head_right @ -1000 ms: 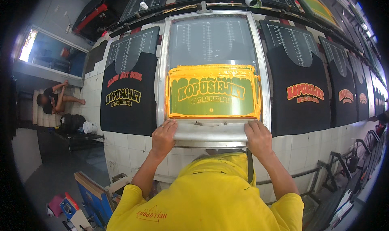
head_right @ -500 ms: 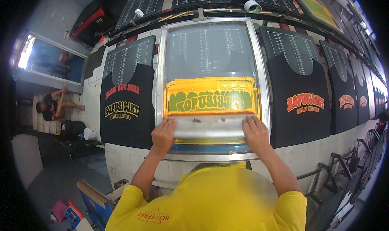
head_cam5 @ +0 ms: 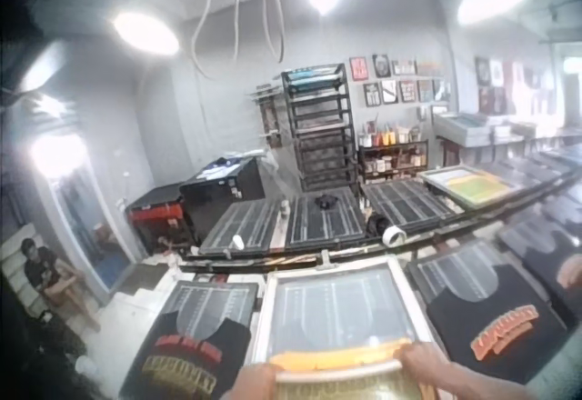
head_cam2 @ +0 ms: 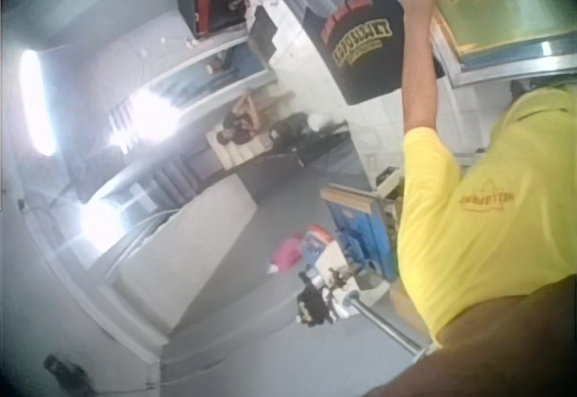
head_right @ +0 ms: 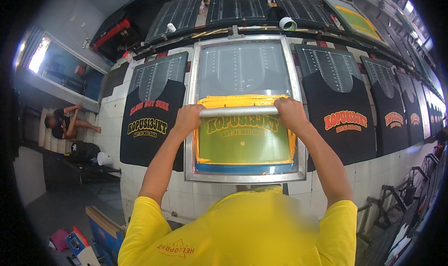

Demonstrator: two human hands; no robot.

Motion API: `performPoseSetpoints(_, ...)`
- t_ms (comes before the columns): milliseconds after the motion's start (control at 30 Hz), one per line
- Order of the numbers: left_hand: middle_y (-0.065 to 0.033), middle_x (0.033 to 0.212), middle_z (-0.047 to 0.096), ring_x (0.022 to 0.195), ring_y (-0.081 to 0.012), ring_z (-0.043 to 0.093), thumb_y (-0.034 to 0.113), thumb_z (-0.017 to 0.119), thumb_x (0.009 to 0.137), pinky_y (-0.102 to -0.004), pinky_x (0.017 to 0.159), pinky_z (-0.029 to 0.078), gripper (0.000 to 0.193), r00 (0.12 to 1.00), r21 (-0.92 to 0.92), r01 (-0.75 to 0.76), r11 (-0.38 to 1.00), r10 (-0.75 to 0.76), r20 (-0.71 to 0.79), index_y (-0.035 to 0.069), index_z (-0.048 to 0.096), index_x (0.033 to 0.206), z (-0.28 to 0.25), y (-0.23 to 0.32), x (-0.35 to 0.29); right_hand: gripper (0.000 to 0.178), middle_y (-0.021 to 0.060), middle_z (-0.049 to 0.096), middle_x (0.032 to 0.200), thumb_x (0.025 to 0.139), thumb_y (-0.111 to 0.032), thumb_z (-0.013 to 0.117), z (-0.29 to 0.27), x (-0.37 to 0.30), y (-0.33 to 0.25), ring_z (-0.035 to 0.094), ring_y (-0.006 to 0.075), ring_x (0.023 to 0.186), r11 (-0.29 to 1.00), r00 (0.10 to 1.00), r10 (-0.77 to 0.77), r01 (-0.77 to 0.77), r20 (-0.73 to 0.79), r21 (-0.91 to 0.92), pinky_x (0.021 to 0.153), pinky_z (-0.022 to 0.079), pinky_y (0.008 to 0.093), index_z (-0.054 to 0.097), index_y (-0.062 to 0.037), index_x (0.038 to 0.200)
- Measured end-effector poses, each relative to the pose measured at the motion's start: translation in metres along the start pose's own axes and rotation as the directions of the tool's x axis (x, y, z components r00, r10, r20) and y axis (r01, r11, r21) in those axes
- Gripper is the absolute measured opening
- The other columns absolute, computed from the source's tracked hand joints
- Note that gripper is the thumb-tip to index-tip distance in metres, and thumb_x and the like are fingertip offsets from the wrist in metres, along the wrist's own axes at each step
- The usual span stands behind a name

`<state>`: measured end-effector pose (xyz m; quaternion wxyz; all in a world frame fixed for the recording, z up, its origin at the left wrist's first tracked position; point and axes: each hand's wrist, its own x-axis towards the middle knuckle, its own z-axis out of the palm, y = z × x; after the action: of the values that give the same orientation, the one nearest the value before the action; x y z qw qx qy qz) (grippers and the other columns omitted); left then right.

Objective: The person performs screen printing on black shirts, using a squeegee to spread ink through a screen frame onto the fabric.

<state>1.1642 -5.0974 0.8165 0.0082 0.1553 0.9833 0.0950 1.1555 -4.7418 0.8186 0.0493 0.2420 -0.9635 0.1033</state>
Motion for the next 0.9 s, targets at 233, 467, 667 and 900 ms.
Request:
performPoseSetpoints(233,-0.0120,0.094,0.067,0.085,-0.0305,0.064,0.003,0.065,0.066,-0.0403,0.072,0.052,0.033,0.994,-0.014,-0.002,1.000,0.000,-0.107,0.010,0.065,0.098,-0.021,0.024,-0.048,0.022,0.0086,0.061,0.081,0.058,0.002,0.064,-0.031,-0.044,-0.025,0.061,0.0271,0.079,0.999,0.986,-0.035,0.036,-0.164,0.001,0.064,0.051,0.0393,0.058,-0.0062,0.078)
performPoseSetpoints(467,-0.0102,0.098,0.066,0.094,-0.0283,0.063,-0.002,0.060,0.067,-0.0350,0.077,0.053,0.034,0.950,0.040,-0.118,0.992,0.125,-0.285,0.001,0.061,0.101,0.016,0.061,-0.165,0.038,0.0112,0.060,0.094,0.052,0.000,0.068,-0.018,-0.148,-0.077,0.060,0.0286,0.088,0.996,0.982,-0.052,0.064,-0.179,0.060,0.072,0.052,0.0369,0.056,-0.0041,0.087)
performPoseSetpoints(667,-0.0125,0.110,0.059,0.106,-0.0322,0.056,-0.004,0.058,0.068,-0.0371,0.083,0.051,0.040,0.983,-0.031,-0.060,0.998,0.054,-0.178,-0.001,0.057,0.108,0.034,0.080,-0.196,0.050,0.0140,0.058,0.104,0.052,-0.005,0.072,0.012,-0.188,-0.088,0.056,0.0338,0.101,0.999,0.986,-0.044,0.047,-0.163,0.013,0.082,0.048,0.0396,0.056,-0.0019,0.099)
performPoseSetpoints(900,-0.0185,0.131,0.042,0.125,-0.0370,0.038,0.000,0.057,0.071,-0.0430,0.103,0.035,0.055,0.999,0.037,-0.013,0.999,0.012,0.035,-0.006,0.044,0.124,0.042,0.089,-0.217,0.071,0.0204,0.049,0.120,0.060,-0.030,0.080,0.009,-0.206,-0.103,0.044,0.0387,0.116,0.989,0.998,0.054,-0.056,0.014,0.140,0.095,0.038,0.0474,0.050,0.0010,0.117)
